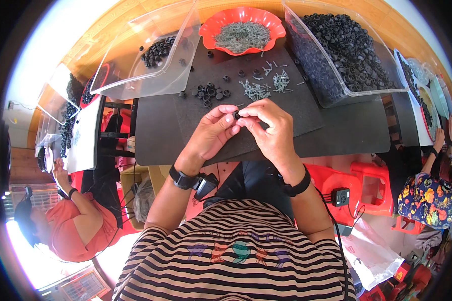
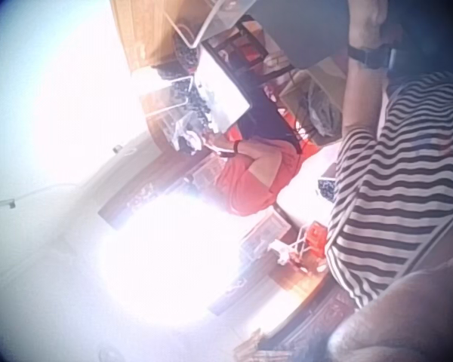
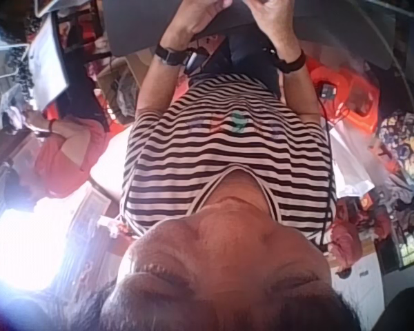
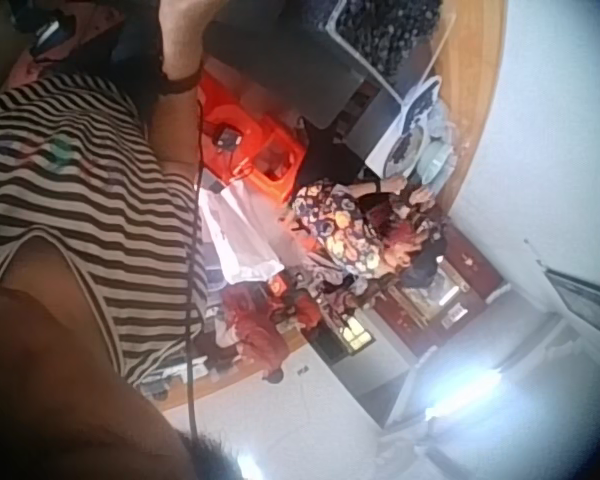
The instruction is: Assembling and sorting small plastic and metal components at a workshop table.
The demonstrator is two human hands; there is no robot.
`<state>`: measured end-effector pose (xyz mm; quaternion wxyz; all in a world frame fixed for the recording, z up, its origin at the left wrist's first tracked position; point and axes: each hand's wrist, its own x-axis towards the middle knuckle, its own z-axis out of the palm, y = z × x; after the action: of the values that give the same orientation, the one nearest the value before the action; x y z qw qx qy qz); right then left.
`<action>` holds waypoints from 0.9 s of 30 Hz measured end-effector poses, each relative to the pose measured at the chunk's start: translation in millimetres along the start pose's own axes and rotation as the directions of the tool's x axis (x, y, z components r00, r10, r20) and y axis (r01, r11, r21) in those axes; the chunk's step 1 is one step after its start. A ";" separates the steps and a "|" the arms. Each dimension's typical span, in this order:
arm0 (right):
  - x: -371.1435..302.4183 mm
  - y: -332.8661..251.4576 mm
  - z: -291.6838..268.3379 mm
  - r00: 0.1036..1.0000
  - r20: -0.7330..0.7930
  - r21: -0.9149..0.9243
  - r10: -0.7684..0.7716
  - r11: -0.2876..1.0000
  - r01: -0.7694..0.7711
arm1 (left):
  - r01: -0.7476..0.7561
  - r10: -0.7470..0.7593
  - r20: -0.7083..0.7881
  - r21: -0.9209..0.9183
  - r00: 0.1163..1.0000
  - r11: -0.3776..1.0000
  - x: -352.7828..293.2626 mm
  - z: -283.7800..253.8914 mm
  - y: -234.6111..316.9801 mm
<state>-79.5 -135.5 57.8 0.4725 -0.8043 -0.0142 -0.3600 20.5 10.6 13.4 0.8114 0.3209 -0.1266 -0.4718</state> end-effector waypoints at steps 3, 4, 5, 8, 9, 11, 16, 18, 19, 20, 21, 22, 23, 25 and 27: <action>-1.2 2.0 0.1 1.000 -0.002 0.005 0.006 1.000 -0.006 | 0.010 -0.010 0.006 -0.001 1.000 1.000 1.5 -1.6 -1.1; -1.5 2.3 -0.1 1.000 0.002 0.007 0.004 1.000 -0.004 | 0.008 -0.008 0.008 0.003 1.000 1.000 1.1 -1.4 -1.2; -2.7 4.1 0.4 1.000 0.002 0.008 0.004 1.000 -0.004 | 0.007 -0.007 0.011 0.007 1.000 1.000 0.6 -1.1 -1.3; -6.0 8.6 1.0 0.994 0.004 0.114 0.113 0.987 -0.113 | -0.016 0.016 0.003 0.037 1.000 0.999 -0.1 0.5 -3.1; -6.7 8.0 0.2 0.987 0.018 0.146 0.161 0.976 -0.162 | -0.016 0.016 0.003 0.036 1.000 0.999 -0.4 0.1 -3.8; -7.3 8.2 -2.0 0.977 0.033 0.177 0.209 0.961 -0.212 | -0.031 0.030 0.009 0.056 1.000 0.998 -1.1 -0.1 -4.9; -10.4 11.5 -4.7 0.975 0.073 0.217 0.210 0.951 -0.221 | -0.027 0.024 0.022 0.121 0.999 0.992 -2.4 -0.1 -5.3; -12.3 10.2 -4.7 0.962 0.072 0.256 0.264 0.927 -0.273 | -0.021 0.015 0.041 0.145 0.999 0.989 -2.4 -0.7 -5.6; -13.0 9.7 -4.7 0.946 0.072 0.294 0.317 0.899 -0.324 | -0.018 0.012 0.034 0.157 0.999 0.987 -2.3 -0.2 -5.8; -13.1 9.3 -5.0 0.945 0.072 0.294 0.318 0.899 -0.325 | -0.014 0.009 0.027 0.169 1.000 0.985 -2.3 0.1 -5.9; -12.9 8.7 -5.9 0.950 0.078 0.262 0.303 0.913 -0.313 | -0.013 0.009 0.027 0.169 1.000 0.986 -2.4 -0.3 -6.4; -12.9 8.3 -6.4 0.954 0.084 0.231 0.288 0.926 -0.299 | -0.013 0.010 0.022 0.177 1.000 0.984 -2.5 -1.2 -7.0; -13.1 8.3 -6.8 0.954 0.084 0.231 0.288 0.926 -0.300 | -0.014 0.011 0.018 0.185 1.000 0.983 -2.7 -1.7 -7.3; -13.3 8.8 -7.4 0.956 0.082 0.185 0.282 0.938 -0.293 | -0.017 0.012 0.029 0.171 1.000 0.985 -2.6 -1.8 -8.1; -14.0 9.5 -7.2 0.954 0.077 0.190 0.291 0.935 -0.301 | -0.020 0.014 0.040 0.156 0.999 0.987 -2.4 -1.9 -8.0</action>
<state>-90.5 -141.9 44.5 0.5989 -0.7542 0.0598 -0.2624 14.8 10.6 7.0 0.7852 0.3735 -0.1817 -0.4594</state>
